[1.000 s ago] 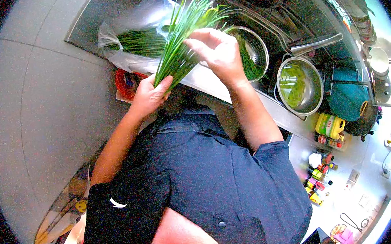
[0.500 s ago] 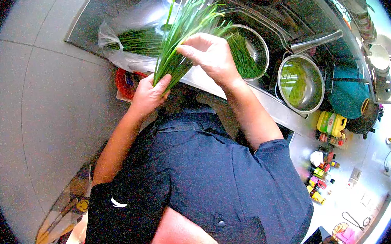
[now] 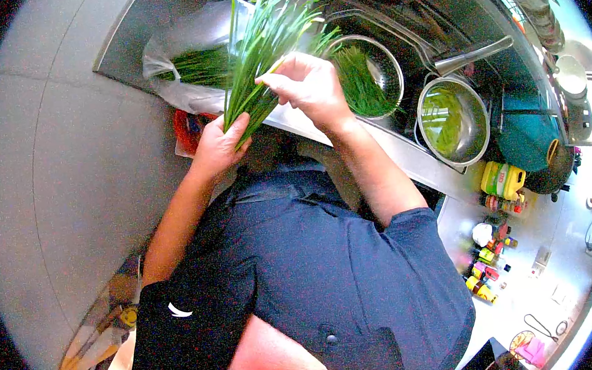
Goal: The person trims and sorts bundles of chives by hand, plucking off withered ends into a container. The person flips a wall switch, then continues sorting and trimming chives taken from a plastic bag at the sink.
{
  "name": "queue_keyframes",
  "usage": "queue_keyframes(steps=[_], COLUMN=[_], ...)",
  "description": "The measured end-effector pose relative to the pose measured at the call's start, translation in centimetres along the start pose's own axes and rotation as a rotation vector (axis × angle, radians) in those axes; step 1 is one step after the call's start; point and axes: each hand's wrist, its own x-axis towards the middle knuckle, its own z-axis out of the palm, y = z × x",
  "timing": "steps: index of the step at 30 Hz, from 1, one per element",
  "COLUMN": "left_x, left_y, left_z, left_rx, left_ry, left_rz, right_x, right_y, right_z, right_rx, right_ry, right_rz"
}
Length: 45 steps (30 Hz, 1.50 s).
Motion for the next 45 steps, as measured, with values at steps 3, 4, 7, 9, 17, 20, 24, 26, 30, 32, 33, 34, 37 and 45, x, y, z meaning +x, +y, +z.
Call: queue_keyframes(steps=[3, 4, 7, 9, 17, 20, 24, 26, 30, 32, 33, 34, 37, 45], left_x=[0.1, 0.0, -0.8, -0.9, -1.0, -1.2, -0.6, -0.3, 0.0, -0.2, -0.2, -0.1, 0.1, -2.0], left_y=[0.1, 0.3, 1.6, 2.4, 2.6, 3.0, 1.7, 1.3, 0.4, 0.9, 0.7, 0.5, 0.4, 2.1], left_z=[-0.1, 0.0, -0.1, -0.6, -0.3, -0.7, -1.0, -1.2, -1.5, -1.5, -1.6, -1.7, -1.8, -2.6], left_rx=[0.043, 0.045, 0.026, 0.063, 0.007, 0.075, 0.019, 0.033, 0.008, 0.079, 0.079, 0.088, 0.076, 0.123], left_ry=[0.018, 0.017, 0.012, 0.007, 0.032, -0.018, -0.010, -0.008, -0.029, -0.039, -0.038, -0.027, -0.002, 0.080], left_rz=[0.007, 0.008, 0.001, -0.038, 0.037, 0.004, 0.012, 0.013, 0.034, 0.046, 0.046, 0.031, 0.009, 0.062], right_x=[0.0, 0.1, -0.1, -0.1, 0.0, 0.0, 0.3, 0.3, 0.3, 0.3, 0.3, 0.3, 0.6, 1.0], right_y=[0.2, 0.2, -0.6, -0.2, 0.2, 0.3, 0.4, 0.3, 0.2, 0.2, 0.3, 0.3, 0.3, -0.9], right_z=[0.0, 0.0, 0.2, 0.0, -0.2, -0.3, -0.2, 0.1, 0.7, 1.0, 1.2, 1.3, 1.4, 2.3], right_rx=[-0.019, -0.015, -0.027, -0.108, -0.073, -0.110, -0.099, -0.068, -0.008, -0.017, -0.051, -0.085, -0.320, -0.786], right_ry=[0.017, 0.019, 0.026, -0.002, -0.092, -0.120, -0.157, -0.166, -0.193, -0.209, -0.217, -0.225, -0.178, -0.201], right_rz=[-0.038, -0.057, -0.089, -0.161, -0.208, -0.207, -0.246, -0.239, -0.195, -0.179, -0.199, -0.219, -0.368, -0.757])
